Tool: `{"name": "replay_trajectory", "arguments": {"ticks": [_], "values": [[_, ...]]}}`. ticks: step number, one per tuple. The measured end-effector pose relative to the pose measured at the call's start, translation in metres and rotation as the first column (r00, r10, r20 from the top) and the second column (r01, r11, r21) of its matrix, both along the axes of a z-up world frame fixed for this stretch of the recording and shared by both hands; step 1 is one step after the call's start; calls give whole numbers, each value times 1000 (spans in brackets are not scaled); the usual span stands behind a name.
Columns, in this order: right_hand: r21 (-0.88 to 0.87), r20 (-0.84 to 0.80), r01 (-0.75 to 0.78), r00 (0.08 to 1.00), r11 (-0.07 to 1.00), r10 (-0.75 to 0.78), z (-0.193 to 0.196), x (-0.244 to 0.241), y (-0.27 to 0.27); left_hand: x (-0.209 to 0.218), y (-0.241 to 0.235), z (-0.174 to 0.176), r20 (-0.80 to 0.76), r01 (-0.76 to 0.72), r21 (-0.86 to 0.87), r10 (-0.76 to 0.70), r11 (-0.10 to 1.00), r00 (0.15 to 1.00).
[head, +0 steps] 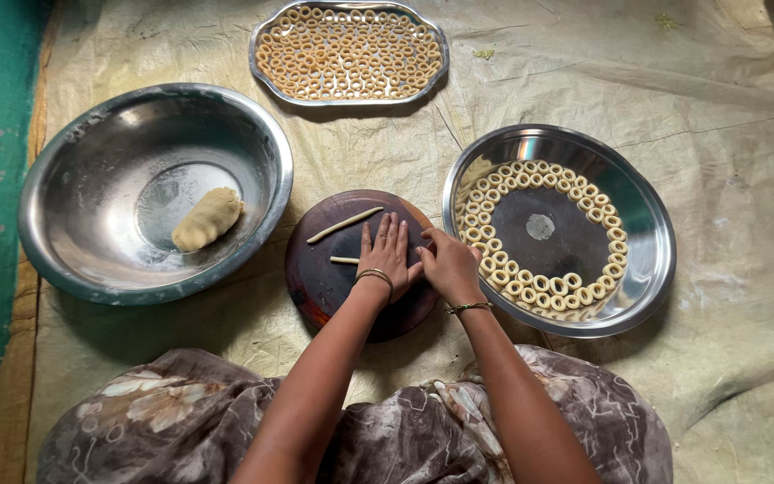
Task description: The person rolls dough into thin ropes on a wooden board, then shapes them into small rings and places them on a metal tray. The process is repeated continuously to form a circular pattern of rings.
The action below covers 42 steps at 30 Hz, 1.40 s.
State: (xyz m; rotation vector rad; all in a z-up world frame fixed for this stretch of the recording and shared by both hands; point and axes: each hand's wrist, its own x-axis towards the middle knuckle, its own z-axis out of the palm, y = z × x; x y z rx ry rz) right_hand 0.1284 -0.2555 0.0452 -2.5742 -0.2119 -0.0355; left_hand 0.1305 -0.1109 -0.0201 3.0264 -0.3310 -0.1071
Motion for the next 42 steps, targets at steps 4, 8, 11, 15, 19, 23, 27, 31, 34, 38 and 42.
{"name": "replay_trajectory", "arguments": {"ticks": [4,8,11,15,19,23,27,31,34,38,42], "values": [[5,6,10,1000,1000,-10,1,1,-3,-13,-2,0,23,-7,25,6,1000,1000],[18,10,-13,1000,1000,13,2,-3,2,-62,3,2,-70,47,52,-43,998,997],[0,1,-36,999,999,36,5,-5,7,-110,11,3,-68,94,32,-92,995,993],[-26,-27,-35,999,999,35,8,-7,12,-142,17,1,-100,131,29,-128,991,987],[-30,-14,-34,999,999,34,9,-6,10,-113,13,-1,-138,107,46,-100,993,985],[-9,-6,-17,1000,1000,17,6,0,4,-39,14,0,-36,48,74,-45,996,998],[11,-11,-8,1000,1000,8,-3,4,-3,-8,26,3,14,-97,-62,98,993,995],[24,-2,-41,999,999,41,-15,4,2,-42,35,15,-108,-15,71,23,997,994],[46,5,-129,992,991,129,-24,-2,9,-83,34,24,-209,46,137,-16,989,978],[-104,-14,-280,960,954,280,-22,-15,15,-129,33,25,-319,101,148,-49,984,947],[-151,-58,-333,943,931,328,-12,-37,24,-136,47,10,16,-13,-18,13,1000,1000]]}}
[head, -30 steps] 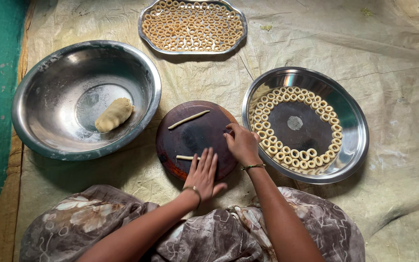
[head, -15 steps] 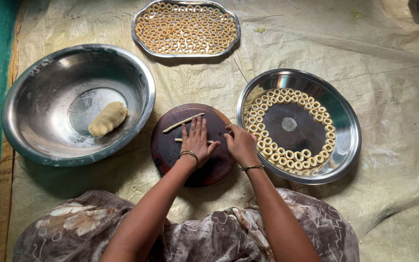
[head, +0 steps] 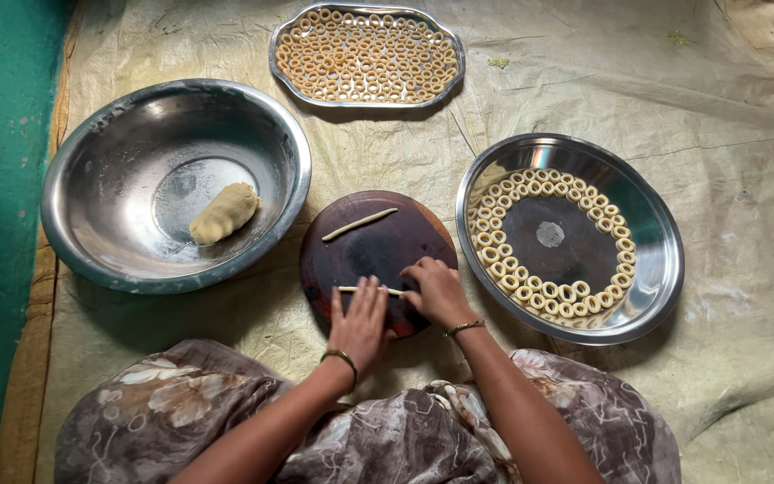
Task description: The person rolls dough into thin ropes on a wooden board, then shapes them into small rings and places them on a metal tray. The process is repeated continuously to form a circular pattern of rings.
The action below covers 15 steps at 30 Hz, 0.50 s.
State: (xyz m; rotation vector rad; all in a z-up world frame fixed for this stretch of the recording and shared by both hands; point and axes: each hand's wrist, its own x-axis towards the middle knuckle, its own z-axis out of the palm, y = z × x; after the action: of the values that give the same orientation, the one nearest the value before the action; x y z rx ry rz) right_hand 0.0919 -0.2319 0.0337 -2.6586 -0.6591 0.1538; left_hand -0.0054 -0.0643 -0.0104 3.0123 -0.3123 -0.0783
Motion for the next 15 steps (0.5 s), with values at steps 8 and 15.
{"name": "replay_trajectory", "arguments": {"ticks": [8,15], "values": [[-71,119,20,993,997,-11,-4,-21,10,27,28,-13,293,-87,-347,196,934,936],[319,-125,162,984,934,-128,-13,0,1,26,31,8,69,-207,-530,285,822,956]]}}
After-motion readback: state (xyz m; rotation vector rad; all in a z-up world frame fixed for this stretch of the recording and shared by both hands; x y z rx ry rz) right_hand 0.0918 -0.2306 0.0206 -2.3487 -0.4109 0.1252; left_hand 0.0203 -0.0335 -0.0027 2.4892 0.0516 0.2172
